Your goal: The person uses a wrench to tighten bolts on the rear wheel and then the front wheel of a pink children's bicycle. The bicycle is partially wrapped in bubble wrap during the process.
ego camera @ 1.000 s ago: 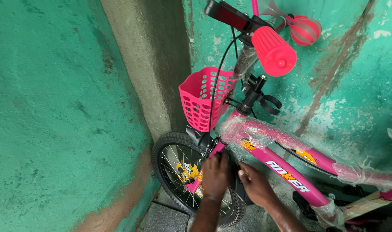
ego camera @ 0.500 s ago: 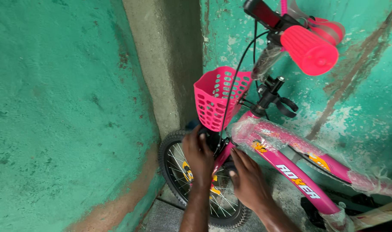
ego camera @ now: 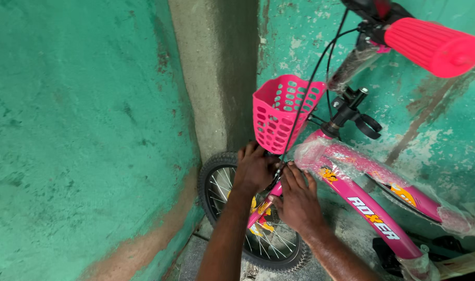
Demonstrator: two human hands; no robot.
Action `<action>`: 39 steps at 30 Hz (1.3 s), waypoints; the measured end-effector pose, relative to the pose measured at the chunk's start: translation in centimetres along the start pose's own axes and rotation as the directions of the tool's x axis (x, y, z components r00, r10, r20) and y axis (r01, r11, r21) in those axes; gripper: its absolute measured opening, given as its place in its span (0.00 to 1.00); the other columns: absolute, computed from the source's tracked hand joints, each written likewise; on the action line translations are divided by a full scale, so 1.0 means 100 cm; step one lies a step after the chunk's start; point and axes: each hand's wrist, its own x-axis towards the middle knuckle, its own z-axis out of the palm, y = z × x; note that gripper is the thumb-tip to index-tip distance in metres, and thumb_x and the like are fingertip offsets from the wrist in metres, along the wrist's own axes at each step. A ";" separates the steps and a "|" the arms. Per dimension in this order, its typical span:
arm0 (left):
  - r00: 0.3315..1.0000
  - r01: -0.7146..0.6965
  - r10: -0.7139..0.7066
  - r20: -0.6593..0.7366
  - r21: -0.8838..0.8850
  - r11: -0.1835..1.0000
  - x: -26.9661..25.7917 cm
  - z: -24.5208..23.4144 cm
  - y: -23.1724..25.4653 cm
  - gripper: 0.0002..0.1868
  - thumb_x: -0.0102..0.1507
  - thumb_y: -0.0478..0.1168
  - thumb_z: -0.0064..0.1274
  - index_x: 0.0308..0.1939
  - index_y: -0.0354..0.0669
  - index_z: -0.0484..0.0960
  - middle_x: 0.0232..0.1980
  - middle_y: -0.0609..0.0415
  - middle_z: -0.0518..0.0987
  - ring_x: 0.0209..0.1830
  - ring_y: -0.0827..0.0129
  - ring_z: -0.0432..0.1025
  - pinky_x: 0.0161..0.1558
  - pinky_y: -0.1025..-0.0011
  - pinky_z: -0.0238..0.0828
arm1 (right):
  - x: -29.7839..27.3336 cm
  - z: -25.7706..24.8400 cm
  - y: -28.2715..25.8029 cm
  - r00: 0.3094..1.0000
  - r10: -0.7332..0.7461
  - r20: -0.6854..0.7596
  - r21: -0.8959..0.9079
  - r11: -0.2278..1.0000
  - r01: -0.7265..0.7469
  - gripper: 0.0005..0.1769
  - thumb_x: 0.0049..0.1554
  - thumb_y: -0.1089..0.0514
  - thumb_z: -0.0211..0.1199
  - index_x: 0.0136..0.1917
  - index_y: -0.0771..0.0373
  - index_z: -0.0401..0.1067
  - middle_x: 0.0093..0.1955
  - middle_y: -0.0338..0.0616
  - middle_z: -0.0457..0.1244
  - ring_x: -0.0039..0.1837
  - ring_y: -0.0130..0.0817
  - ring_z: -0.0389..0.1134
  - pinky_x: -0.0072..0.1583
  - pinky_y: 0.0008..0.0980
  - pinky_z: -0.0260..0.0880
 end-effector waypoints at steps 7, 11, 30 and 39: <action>0.996 0.069 -0.077 0.054 0.139 0.988 0.016 0.028 -0.017 0.15 0.66 0.49 0.47 0.48 0.49 0.85 0.53 0.56 0.82 0.63 0.61 0.67 0.65 0.52 0.55 | 0.003 -0.017 0.000 0.996 -0.019 0.091 -0.058 0.998 0.024 0.43 0.53 0.40 0.64 0.73 0.70 0.61 0.77 0.51 0.53 0.81 0.41 0.43 0.75 0.51 0.39; 0.939 0.326 -0.308 -0.154 0.109 0.939 0.016 0.048 -0.025 0.16 0.65 0.47 0.47 0.48 0.45 0.83 0.52 0.52 0.81 0.58 0.56 0.70 0.60 0.49 0.57 | 0.002 -0.018 -0.001 0.995 -0.029 0.098 -0.059 0.998 0.035 0.46 0.53 0.40 0.64 0.74 0.70 0.58 0.80 0.52 0.51 0.82 0.42 0.41 0.76 0.51 0.37; 0.638 0.141 -0.459 -0.618 -0.492 0.859 0.046 -0.004 0.077 0.28 0.76 0.46 0.33 0.75 0.30 0.63 0.74 0.30 0.65 0.74 0.37 0.61 0.71 0.48 0.50 | 0.050 -0.125 0.031 0.835 0.011 -0.550 0.201 0.972 0.119 0.21 0.56 0.65 0.56 0.63 0.72 0.67 0.63 0.61 0.62 0.65 0.57 0.62 0.66 0.51 0.63; 0.362 -0.025 -0.903 -0.234 -0.970 0.241 0.026 0.024 0.073 0.24 0.74 0.43 0.36 0.71 0.34 0.70 0.61 0.37 0.77 0.62 0.52 0.72 0.64 0.54 0.67 | 0.123 -0.143 0.070 0.959 -0.252 -0.133 0.213 0.937 0.276 0.12 0.57 0.60 0.58 0.54 0.66 0.70 0.54 0.55 0.64 0.62 0.54 0.64 0.63 0.48 0.64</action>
